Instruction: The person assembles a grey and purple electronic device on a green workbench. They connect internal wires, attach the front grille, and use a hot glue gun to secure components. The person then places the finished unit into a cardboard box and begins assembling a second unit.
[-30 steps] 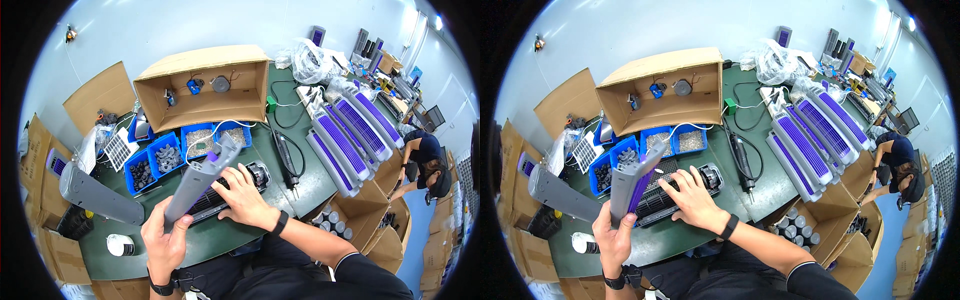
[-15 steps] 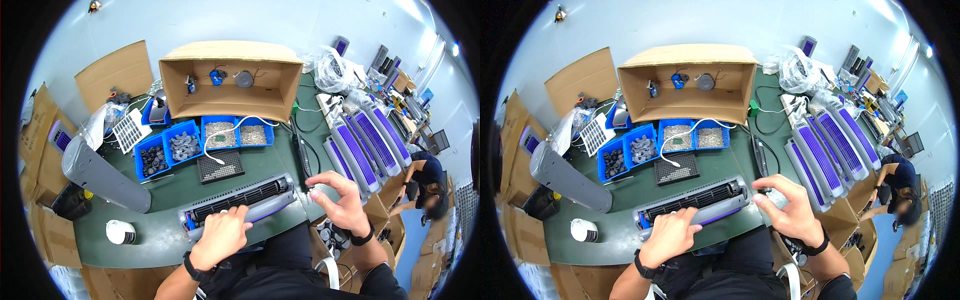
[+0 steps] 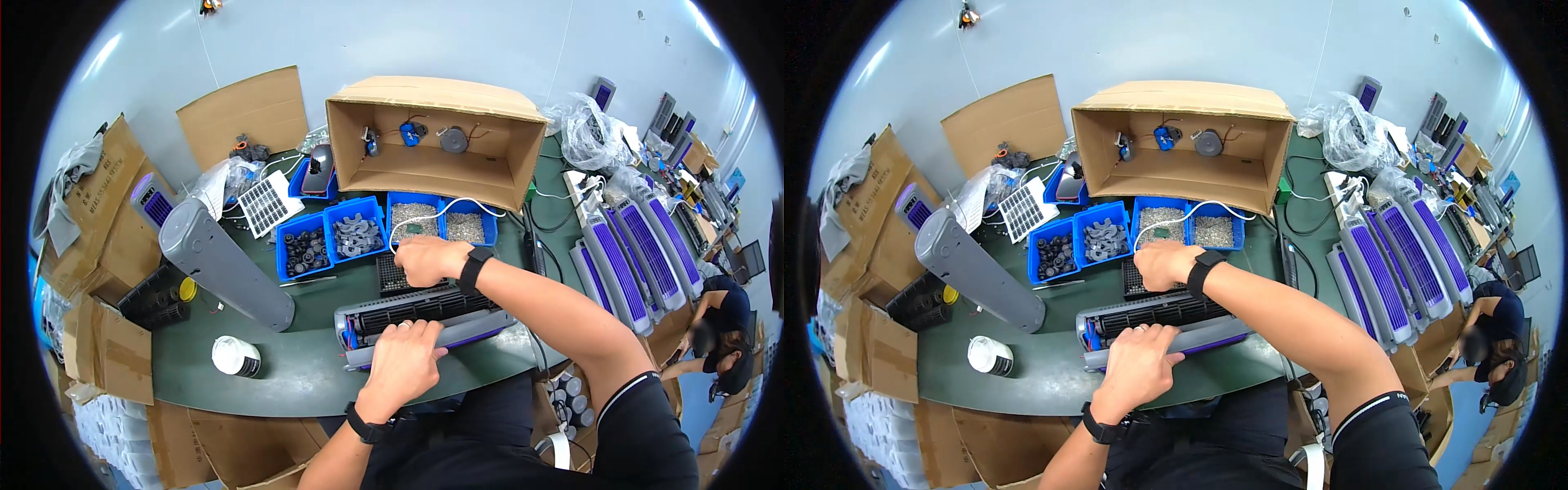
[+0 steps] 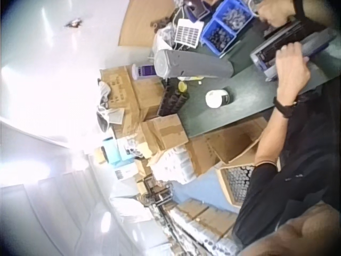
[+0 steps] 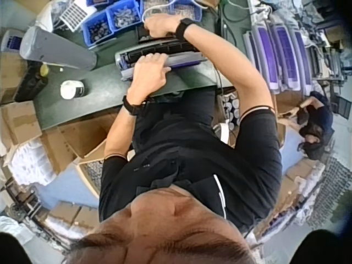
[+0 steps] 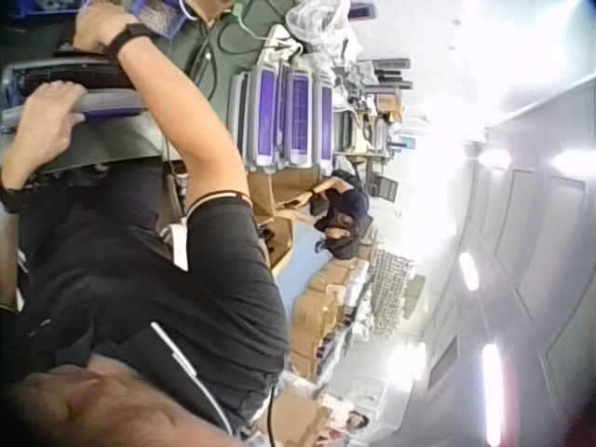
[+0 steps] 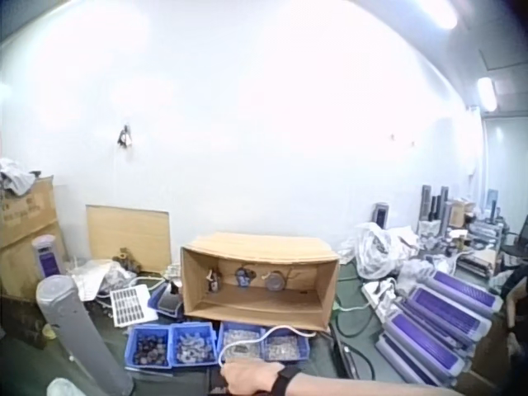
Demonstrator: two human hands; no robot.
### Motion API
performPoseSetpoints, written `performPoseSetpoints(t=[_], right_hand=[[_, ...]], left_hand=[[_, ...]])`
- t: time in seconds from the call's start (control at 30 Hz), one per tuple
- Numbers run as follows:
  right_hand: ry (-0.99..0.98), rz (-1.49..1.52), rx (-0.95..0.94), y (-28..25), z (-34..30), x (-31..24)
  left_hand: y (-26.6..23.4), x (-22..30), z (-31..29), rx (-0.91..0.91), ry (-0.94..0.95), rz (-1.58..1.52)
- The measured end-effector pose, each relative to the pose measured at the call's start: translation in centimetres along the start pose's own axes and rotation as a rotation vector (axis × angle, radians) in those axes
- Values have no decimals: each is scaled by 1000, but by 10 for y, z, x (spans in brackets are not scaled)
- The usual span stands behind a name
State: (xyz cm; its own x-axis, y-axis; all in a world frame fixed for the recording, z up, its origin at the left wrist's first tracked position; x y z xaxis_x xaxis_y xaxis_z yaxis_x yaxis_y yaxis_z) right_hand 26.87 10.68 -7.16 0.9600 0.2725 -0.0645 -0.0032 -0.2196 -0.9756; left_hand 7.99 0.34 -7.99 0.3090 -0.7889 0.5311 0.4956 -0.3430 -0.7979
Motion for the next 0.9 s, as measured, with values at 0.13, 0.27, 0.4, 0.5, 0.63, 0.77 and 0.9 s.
performPoseSetpoints(t=[0.13, 0.27, 0.4, 0.5, 0.63, 0.77, 0.9], right_hand=[[32, 51, 196, -3, -11, 5], [-47, 341, 519, -28, -79, 3], [154, 613, 674, -26, -179, -5], [315, 733, 829, 14, -226, -8], [395, 847, 912, 54, -228, -13], [428, 766, 958, 61, -222, -12], [385, 623, 1002, 61, -218, -13]], left_hand=[[2, 1, 0, -5, -3, -12], [-3, -5, 1, -3, -34, -56], [-7, -6, 5, -1, -57, -91], [-4, -6, 10, -7, -56, -111], [-4, -7, 11, -10, -56, -104], [-5, -7, 12, -12, -56, -105], [-6, -8, 13, -7, -56, -108]])
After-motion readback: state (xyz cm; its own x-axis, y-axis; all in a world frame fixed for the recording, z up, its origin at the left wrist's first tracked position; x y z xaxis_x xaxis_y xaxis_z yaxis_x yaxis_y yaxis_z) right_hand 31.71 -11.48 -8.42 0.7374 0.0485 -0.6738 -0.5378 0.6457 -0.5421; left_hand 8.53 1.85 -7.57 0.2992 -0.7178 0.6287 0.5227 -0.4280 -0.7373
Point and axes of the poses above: each hand's wrist, its own z-axis towards the middle knuckle, its own y-axis out of the palm, x = y × z, the point moved 1 cm from there along z, towards the middle knuckle, and after that the axes turned 10 degrees about -z, right-handed, at the moved point
